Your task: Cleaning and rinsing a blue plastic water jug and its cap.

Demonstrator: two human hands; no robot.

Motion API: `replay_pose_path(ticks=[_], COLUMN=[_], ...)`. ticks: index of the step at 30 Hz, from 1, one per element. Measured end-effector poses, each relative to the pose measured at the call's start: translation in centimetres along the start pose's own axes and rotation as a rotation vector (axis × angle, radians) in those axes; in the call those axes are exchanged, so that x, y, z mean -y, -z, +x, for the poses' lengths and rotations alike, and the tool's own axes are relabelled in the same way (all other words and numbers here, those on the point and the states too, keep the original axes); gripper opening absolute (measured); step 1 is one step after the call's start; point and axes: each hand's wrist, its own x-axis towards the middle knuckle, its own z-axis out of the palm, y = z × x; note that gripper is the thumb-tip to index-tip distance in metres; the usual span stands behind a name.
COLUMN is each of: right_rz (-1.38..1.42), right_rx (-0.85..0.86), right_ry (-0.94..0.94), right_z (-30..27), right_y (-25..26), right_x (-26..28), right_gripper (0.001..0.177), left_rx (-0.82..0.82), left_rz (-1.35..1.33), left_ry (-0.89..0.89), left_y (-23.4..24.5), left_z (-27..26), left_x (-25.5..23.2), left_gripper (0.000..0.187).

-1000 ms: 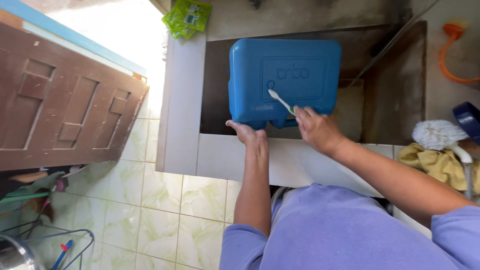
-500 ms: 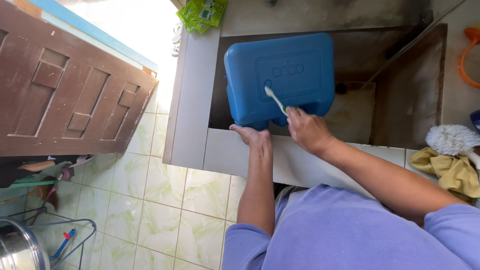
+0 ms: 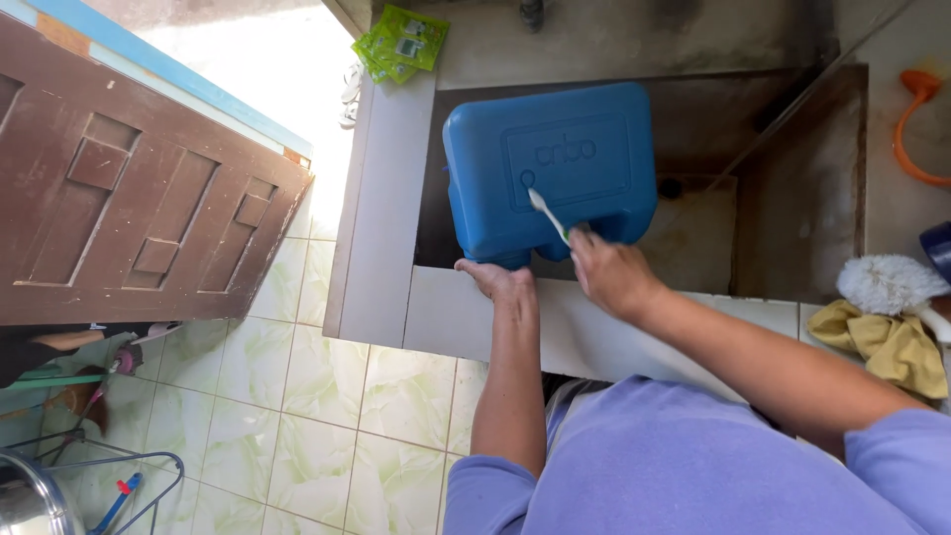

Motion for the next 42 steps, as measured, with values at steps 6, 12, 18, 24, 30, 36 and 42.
replay_pose_path(ticks=[6, 12, 18, 24, 30, 36, 42], right_rz=[-0.01, -0.021, -0.025, -0.043, -0.027, 0.113, 0.026], right_rx=[-0.017, 0.084, 0.001, 0.148, 0.135, -0.036, 0.189], right_ry=[-0.076, -0.053, -0.098, -0.132, -0.108, -0.121, -0.149], right_z=[1.1, 0.1, 1.2, 0.8, -0.4, 1.2, -1.5], right_y=[1.1, 0.1, -0.1, 0.8, -0.1, -1.5, -2.2], right_x=[0.6, 1.4, 0.7, 0.3, 0.7, -1.1, -1.5], right_gripper=[0.029, 0.033, 0.029, 0.033, 0.024, 0.023, 0.025], left_rx=[0.024, 0.004, -0.05, 0.018, -0.026, 0.008, 0.017], left_rz=[-0.004, -0.038, 0.002, 0.0, 0.007, 0.04, 0.048], left_ry=[-0.007, -0.021, -0.015, -0.013, 0.001, -0.013, 0.001], left_y=[-0.4, 1.1, 0.7, 1.7, 0.8, 1.7, 1.8], left_z=[-0.7, 3.3, 1.5, 3.1, 1.3, 2.1, 2.3], left_x=[0.0, 0.9, 0.4, 1.2, 0.4, 1.0, 0.7], left_gripper=[0.086, 0.088, 0.086, 0.088, 0.088, 0.088, 0.087])
